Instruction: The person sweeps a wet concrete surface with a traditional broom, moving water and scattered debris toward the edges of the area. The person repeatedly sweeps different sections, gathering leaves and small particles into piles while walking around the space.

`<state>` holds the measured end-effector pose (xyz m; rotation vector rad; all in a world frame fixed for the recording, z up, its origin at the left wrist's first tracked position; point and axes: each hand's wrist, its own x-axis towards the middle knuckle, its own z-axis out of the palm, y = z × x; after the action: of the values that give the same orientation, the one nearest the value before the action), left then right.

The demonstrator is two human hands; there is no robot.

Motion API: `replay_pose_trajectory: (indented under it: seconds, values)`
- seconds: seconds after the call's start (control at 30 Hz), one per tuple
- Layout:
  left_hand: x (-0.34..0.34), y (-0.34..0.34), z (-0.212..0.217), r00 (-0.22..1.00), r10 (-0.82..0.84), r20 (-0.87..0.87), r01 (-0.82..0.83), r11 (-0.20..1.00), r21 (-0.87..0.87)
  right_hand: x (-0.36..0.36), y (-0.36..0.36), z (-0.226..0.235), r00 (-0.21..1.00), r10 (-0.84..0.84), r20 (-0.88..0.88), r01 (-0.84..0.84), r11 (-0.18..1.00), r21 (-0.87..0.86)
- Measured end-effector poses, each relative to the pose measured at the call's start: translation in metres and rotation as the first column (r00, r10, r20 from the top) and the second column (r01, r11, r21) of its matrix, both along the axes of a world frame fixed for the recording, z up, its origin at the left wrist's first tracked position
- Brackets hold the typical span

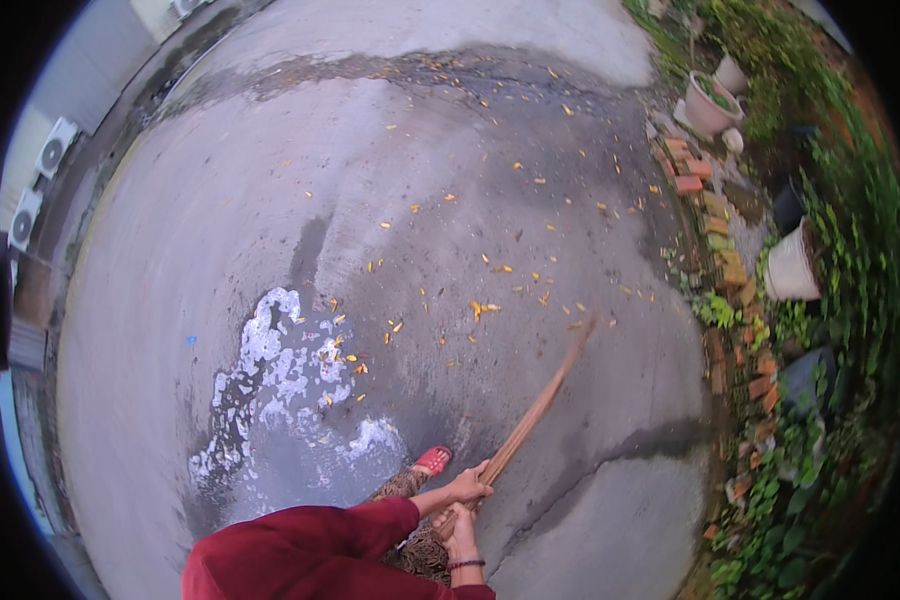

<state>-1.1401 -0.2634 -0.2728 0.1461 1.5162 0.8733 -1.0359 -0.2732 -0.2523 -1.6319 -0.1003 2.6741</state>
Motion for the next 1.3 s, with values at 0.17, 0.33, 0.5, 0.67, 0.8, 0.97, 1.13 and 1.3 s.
replay_pose_trajectory:
  seconds: [0.17, 0.33, 0.5, 0.67, 0.8, 0.97, 1.13, 1.3]
  values:
    - [-0.027, 0.041, -0.048, 0.984, -0.060, -0.168, 0.045, 0.995, -0.092, -0.050, 0.073, 0.001, 0.992, 0.112, 0.060, -0.102, 0.983, -0.155]
    - [0.001, 0.018, -0.012, 0.795, 0.599, -0.100, -0.600, 0.800, 0.021, -0.018, 0.081, 0.024, 0.746, 0.665, -0.036, -0.666, 0.746, 0.007]
    - [0.027, -0.033, 0.060, -0.137, 0.967, 0.215, -0.978, -0.098, -0.182, -0.019, 0.075, 0.060, 0.283, 0.932, -0.228, -0.956, 0.293, 0.011]
    - [0.078, -0.100, 0.032, -0.299, 0.916, -0.267, -0.816, -0.391, -0.427, -0.021, 0.030, -0.004, 0.191, 0.756, -0.626, -0.961, 0.013, -0.278]
    - [0.081, -0.117, -0.050, -0.148, 0.970, -0.193, -0.863, -0.222, -0.454, -0.016, -0.006, -0.059, 0.106, 0.825, -0.555, -0.982, -0.001, -0.188]
    - [0.101, -0.034, -0.178, 0.074, 0.980, 0.184, -0.936, 0.132, -0.325, -0.065, 0.133, -0.019, 0.264, 0.897, -0.355, -0.965, 0.249, -0.088]
    - [-0.043, 0.149, -0.049, 0.360, 0.932, 0.041, -0.867, 0.351, -0.353, -0.099, 0.231, 0.016, 0.620, 0.780, 0.082, -0.769, 0.625, -0.133]
    - [-0.068, 0.067, -0.034, 0.267, 0.875, 0.403, -0.959, 0.285, 0.016, -0.112, 0.142, 0.016, 0.393, 0.906, 0.158, -0.908, 0.356, 0.221]
